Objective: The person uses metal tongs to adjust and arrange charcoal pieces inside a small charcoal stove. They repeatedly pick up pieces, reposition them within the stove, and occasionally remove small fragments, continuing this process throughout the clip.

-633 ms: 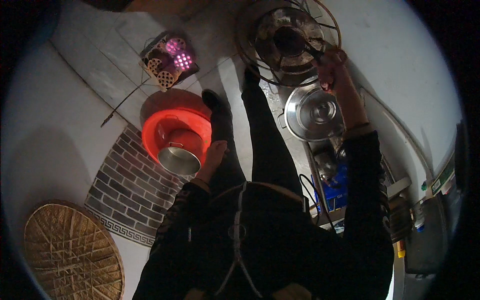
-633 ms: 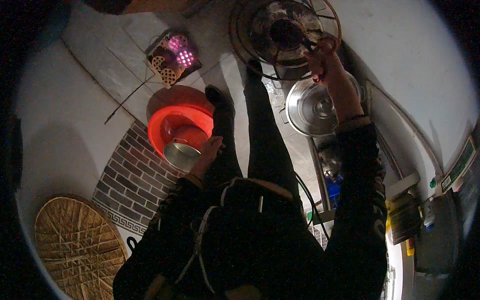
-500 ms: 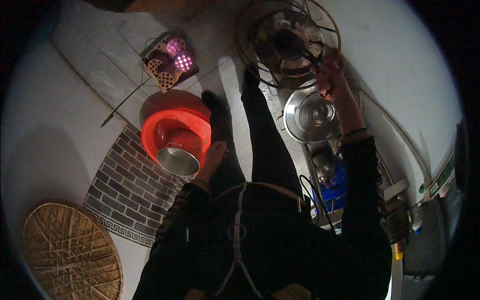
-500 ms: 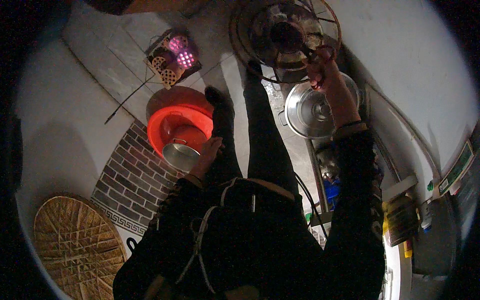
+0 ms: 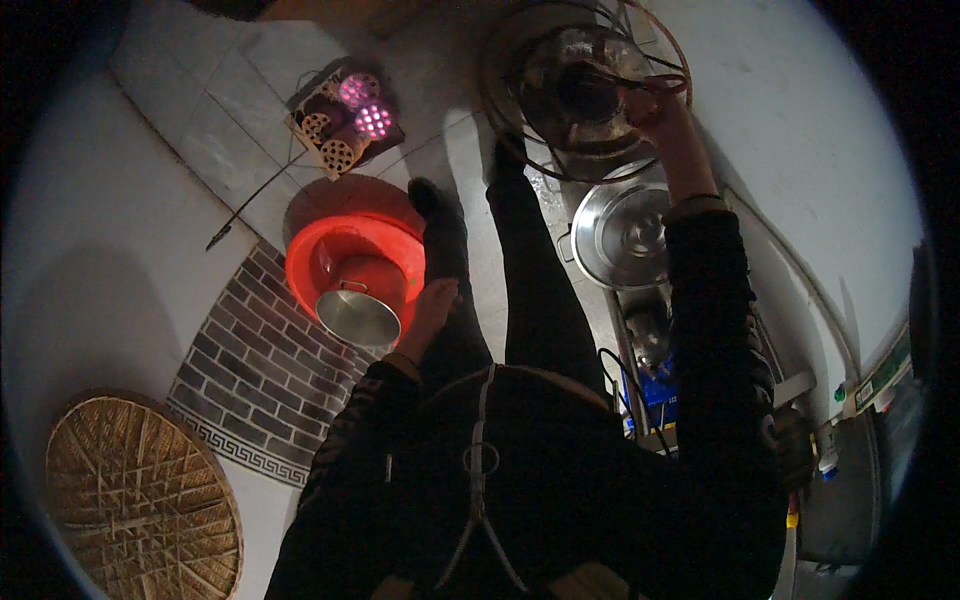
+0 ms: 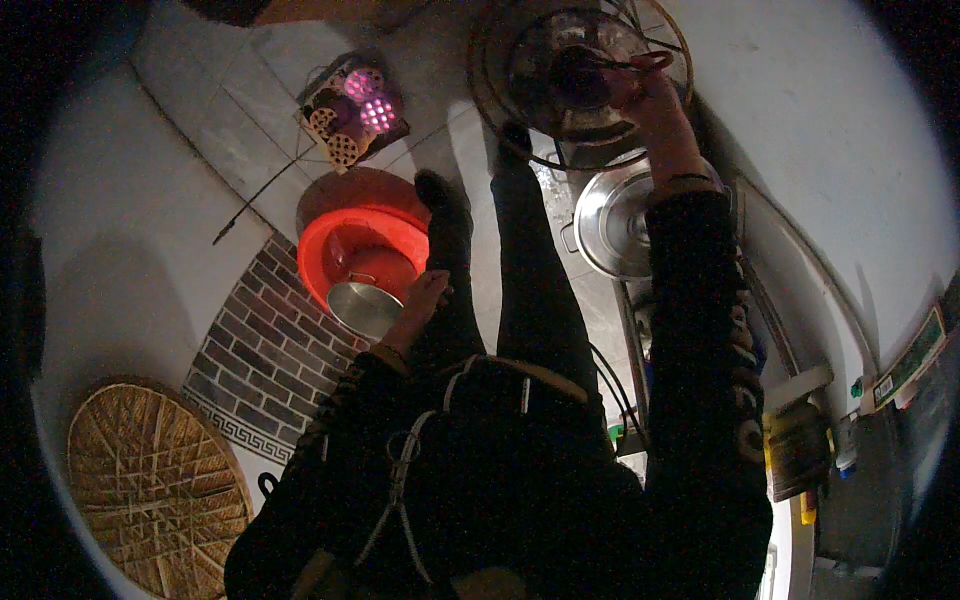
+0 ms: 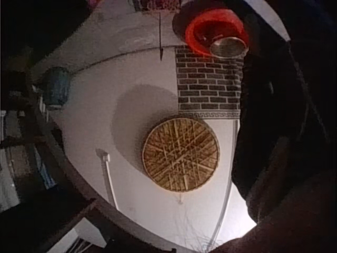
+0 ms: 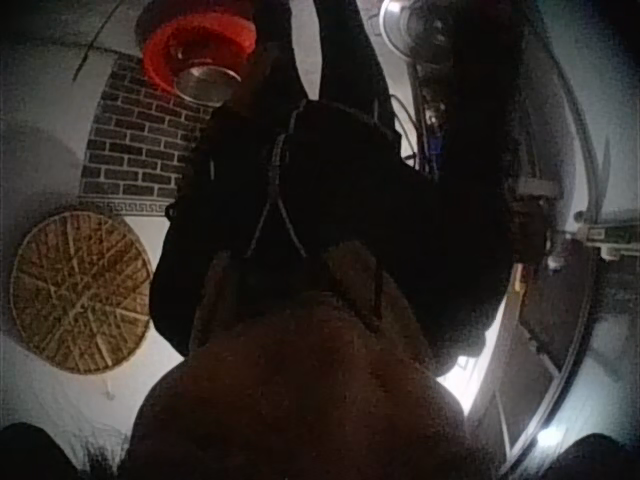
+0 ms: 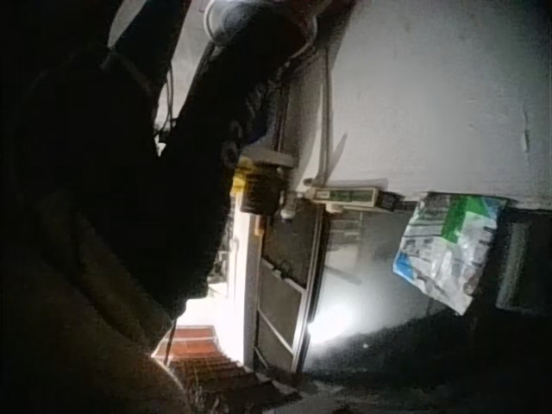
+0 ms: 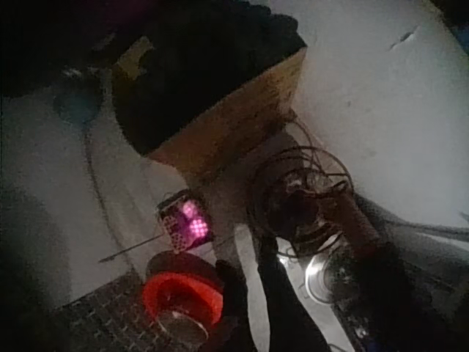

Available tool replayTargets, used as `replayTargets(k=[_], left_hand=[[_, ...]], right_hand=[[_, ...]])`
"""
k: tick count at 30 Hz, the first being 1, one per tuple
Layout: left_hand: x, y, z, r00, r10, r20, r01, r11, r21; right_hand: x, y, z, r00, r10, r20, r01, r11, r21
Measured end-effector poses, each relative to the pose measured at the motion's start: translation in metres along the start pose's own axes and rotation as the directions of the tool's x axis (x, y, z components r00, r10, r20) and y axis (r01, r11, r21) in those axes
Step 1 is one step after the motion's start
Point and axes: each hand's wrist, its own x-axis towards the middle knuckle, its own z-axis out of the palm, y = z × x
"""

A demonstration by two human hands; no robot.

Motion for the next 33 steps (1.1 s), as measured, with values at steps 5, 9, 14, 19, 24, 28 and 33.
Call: replayTargets(k=[5,9,14,19,24,28,33], left_hand=[[-0.005,0.012,-0.004,1.000,0.023,-0.001,-0.023,1.000,0.008],[-0.004,0.011,-0.008,0.999,-0.040,-0.002,0.040,0.999,0.014],[0.005,-0.007,-0.010,0.994,0.107,0.030,-0.104,0.991,-0.085],[0.004,-0.027,-0.024,0.982,0.188,0.023,-0.190,0.979,0.081],[-0.007,-0.042,-0.044,0.982,0.190,0.020,-0.190,0.962,0.196],[-0.016,-0.057,-0.056,0.947,0.319,0.040,-0.315,0.899,0.304],[-0.031,-0.079,-0.073,0.940,0.342,-0.010,-0.333,0.922,0.199]], right_hand=[[-0.021,0.039,-0.014,0.996,0.048,0.077,-0.040,0.993,-0.112],[-0.052,0.060,-0.025,0.973,0.012,0.232,0.051,0.963,-0.264],[-0.121,0.088,-0.024,0.989,-0.123,0.083,0.141,0.957,-0.255],[-0.207,0.117,-0.027,0.974,-0.097,0.203,0.147,0.958,-0.247],[-0.279,0.165,-0.023,0.894,-0.428,0.135,0.288,0.317,-0.904],[-0.302,0.222,0.013,0.974,-0.059,0.218,0.187,0.755,-0.628],[-0.257,0.285,0.049,0.995,0.002,-0.096,-0.064,0.758,-0.649]])
